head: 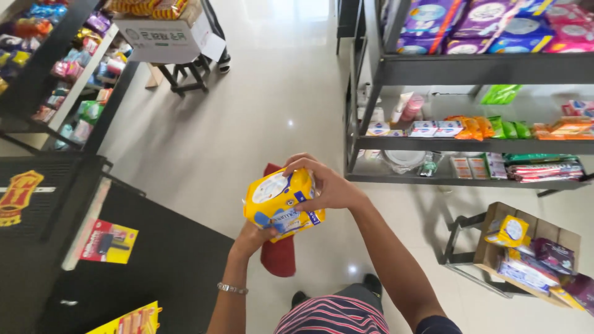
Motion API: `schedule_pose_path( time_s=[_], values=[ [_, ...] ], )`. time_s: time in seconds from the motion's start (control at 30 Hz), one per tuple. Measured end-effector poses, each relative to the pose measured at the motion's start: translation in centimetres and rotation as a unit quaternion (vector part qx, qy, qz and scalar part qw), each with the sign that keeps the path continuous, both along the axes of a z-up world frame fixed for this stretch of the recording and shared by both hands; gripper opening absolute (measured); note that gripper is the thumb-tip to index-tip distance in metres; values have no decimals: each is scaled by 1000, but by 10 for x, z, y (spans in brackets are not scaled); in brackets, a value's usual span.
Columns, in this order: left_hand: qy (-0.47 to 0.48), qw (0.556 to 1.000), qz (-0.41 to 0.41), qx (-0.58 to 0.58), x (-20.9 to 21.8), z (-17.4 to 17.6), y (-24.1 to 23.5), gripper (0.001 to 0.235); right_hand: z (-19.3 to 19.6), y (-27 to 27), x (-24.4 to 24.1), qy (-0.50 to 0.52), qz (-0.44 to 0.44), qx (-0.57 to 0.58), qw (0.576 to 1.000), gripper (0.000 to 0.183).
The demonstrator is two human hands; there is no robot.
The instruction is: Wiping down and organizing packs of feminine hygiene products on a retail shelf.
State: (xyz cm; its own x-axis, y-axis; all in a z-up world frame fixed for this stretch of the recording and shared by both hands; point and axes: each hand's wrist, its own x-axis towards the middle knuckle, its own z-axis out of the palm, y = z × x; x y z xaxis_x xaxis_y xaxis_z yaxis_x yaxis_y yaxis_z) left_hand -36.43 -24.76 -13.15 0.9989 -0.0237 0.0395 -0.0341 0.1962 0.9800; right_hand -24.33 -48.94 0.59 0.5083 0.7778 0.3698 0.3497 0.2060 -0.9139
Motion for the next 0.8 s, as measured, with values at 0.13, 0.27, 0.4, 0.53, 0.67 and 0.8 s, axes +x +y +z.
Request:
schedule_pose_path(
  time_s=[0.13,0.27,0.4,0.53,0.67,0.8],
  values=[
    [20,1000,-13,4,20,15,-61,78,-11,-51,15,24,44,9,999,83],
    [-90,982,97,138,50,57,-139,79,-7,-117,35,54,-20,-59,997,107],
    [-146,942,151,262,78,86,-235,78,-18,-201,70,93,-61,-28,993,108],
    [-88,947,168,258,87,99,-277,80,-20,-255,93,59,-119,-21,991,92],
    [-72,941,185,274,78,133,-297,87,-11,-271,87,83,-113,0,990,92],
    [-64,934,168,310,63,158,-307,92,-1,-270,69,67,-71,-15,995,97]
  ],
)
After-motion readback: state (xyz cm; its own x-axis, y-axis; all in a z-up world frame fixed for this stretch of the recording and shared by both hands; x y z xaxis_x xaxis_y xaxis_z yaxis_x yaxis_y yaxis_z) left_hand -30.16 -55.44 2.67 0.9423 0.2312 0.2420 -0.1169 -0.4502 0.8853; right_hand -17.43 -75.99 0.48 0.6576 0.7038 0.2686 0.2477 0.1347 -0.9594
